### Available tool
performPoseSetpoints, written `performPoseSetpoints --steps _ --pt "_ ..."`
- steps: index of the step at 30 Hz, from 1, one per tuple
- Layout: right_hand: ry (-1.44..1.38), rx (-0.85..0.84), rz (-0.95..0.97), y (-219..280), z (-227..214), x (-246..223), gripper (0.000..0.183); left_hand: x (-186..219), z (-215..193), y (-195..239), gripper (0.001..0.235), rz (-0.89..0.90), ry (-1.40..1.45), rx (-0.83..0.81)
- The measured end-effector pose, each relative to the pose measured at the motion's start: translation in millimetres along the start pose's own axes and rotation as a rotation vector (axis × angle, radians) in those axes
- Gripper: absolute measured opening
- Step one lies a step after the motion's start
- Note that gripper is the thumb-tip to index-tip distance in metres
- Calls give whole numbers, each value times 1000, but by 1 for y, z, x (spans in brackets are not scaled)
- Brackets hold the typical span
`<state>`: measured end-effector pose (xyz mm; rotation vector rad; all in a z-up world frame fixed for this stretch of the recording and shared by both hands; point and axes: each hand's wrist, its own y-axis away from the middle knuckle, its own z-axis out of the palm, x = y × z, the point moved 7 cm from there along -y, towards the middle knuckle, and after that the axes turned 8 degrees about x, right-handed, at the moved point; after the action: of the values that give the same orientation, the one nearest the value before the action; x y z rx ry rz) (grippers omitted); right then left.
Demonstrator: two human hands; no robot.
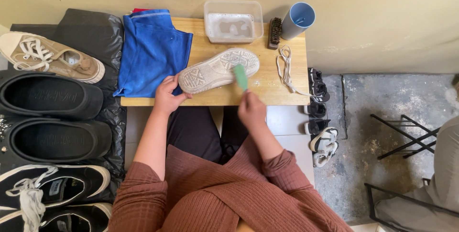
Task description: The person scrubs the sole and upper of a single grey sneaker using a green brush and soapy water from a plastic container. They repeatedly dip the brush into the solution and scrub different parts of the shoe, including the sole, sides, and toe cap.
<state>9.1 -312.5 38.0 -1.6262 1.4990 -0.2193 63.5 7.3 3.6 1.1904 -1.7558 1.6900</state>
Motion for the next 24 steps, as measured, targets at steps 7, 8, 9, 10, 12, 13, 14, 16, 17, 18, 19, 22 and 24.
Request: performPoseSetpoints --steps 7,8,9,10,12,13,14,16,17,18,19,22,24 --pt "30 -22 144 -1 8 3 15 8 0 -5 91 -3 1 -6" --pt "19 -78 62 1 6 -20 12 8 0 -4 93 5 4 -7" --pt "7 -134 -21 3 4 -43 8 8 0 -4 95 14 7 -8" --pt "8 -131 -14 -5 1 -32 8 7 1 -3 95 15 7 -15" --pt "-157 -141 81 -19 -5 -7 3 7 0 -1 93 10 3 -7" --pt "-160 -141 85 -17 0 10 3 10 1 -1 93 10 -1 -10" --pt "-69 -118 175 -19 6 36 6 12 1 -2 94 7 6 -4" --pt "22 -94 270 -14 10 38 8 14 1 -3 94 3 9 -2" --pt "-9 -106 178 -9 10 9 7 13 1 -3 95 0 6 0" --pt "-40 -120 80 -5 10 -18 6 13 2 -3 95 -3 3 10" --pt "-42 -122 78 -4 9 -33 6 12 2 -4 95 -4 1 14" --pt "91 -125 -83 -4 9 -52 6 12 2 -1 94 5 6 2" --pt "48 3 -11 -23 10 -10 7 13 3 -2 95 20 -7 17"
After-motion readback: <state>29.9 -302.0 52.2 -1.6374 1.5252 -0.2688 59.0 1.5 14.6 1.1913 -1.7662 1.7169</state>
